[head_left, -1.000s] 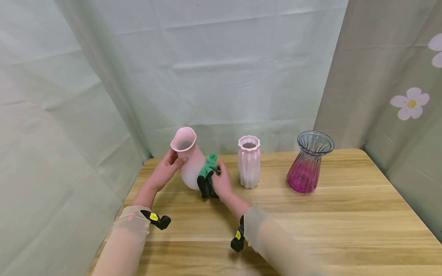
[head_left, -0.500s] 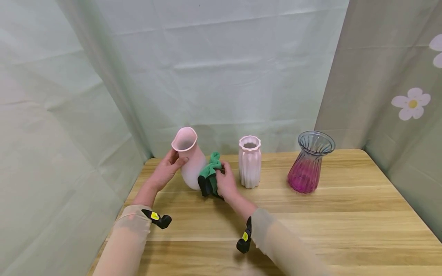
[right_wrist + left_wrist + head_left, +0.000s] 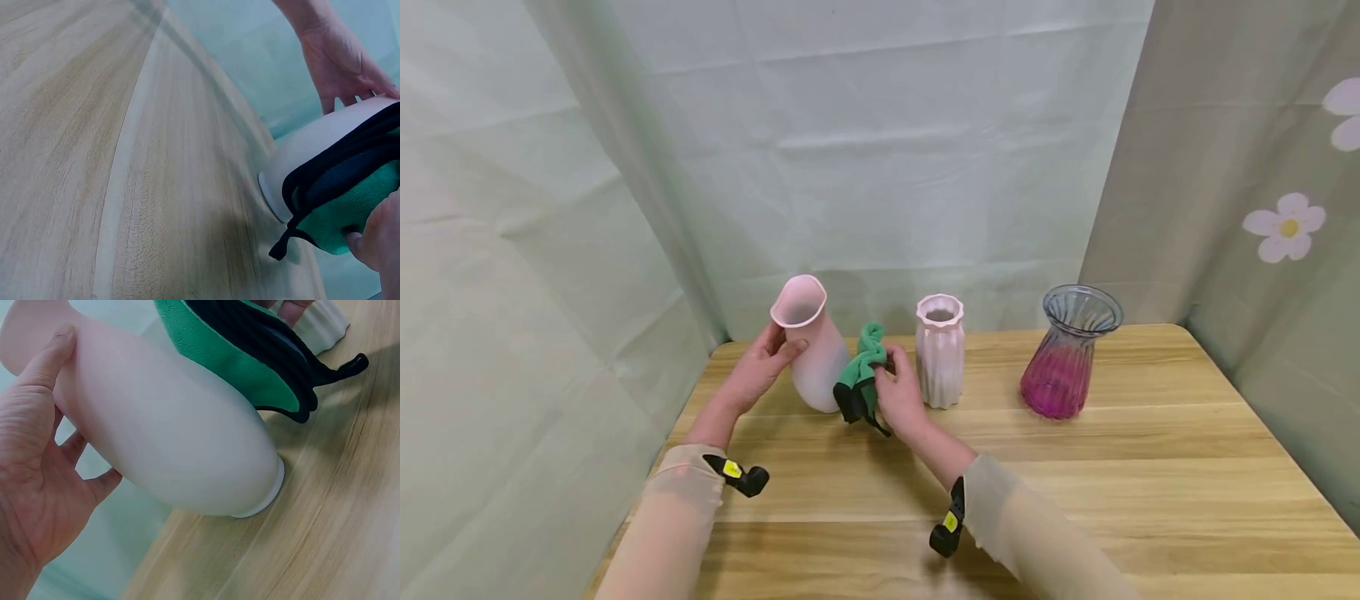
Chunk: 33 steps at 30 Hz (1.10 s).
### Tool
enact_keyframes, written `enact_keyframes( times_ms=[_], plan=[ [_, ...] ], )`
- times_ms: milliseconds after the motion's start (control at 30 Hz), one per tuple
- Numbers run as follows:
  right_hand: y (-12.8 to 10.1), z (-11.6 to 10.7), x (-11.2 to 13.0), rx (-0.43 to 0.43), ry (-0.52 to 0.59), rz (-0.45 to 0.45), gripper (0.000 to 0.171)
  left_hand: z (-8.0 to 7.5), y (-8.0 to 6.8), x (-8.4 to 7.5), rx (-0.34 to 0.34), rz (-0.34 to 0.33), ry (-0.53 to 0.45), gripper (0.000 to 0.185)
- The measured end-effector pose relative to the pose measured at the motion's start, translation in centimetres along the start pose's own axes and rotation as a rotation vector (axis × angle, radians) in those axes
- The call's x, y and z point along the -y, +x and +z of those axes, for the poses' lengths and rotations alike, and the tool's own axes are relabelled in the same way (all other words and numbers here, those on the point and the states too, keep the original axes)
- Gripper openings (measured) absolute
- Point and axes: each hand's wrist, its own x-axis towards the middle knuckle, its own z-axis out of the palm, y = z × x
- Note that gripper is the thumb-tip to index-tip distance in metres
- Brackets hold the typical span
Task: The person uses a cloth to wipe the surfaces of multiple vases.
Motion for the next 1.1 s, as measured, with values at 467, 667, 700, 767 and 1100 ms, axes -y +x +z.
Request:
enact_keyframes(
  times_ms=[467, 667, 700, 767, 1100],
  plan=[
    [-0.2, -0.3, 0.1, -0.017, 0.006, 0.005, 0.028, 3.3, -0.9, -2.5, -0.363, -0.04, 0.052, 0.099],
    [-0.2, -0.3, 0.0, -0.023, -0.003, 0.0, 0.028, 5.3, -0.8, -3.1, -0.473, -0.028, 0.084, 0.098],
    [-0.2, -0.4, 0.0, -0.02, -0.001, 0.003, 0.028, 5.5, -0.7, -3.1, -0.485, -0.026, 0.094, 0.097],
    [-0.2, -0.3, 0.0, -0.018, 0.003, 0.001, 0.028, 5.8, -0.6, -3.2, -0.501, -0.026, 0.117, 0.096],
    [-0.2, -0.4, 0.2, -0.017, -0.008, 0.0, 0.029, 5.6, -0.8, -3.1, -0.475, -0.01, 0.091, 0.092]
  ],
)
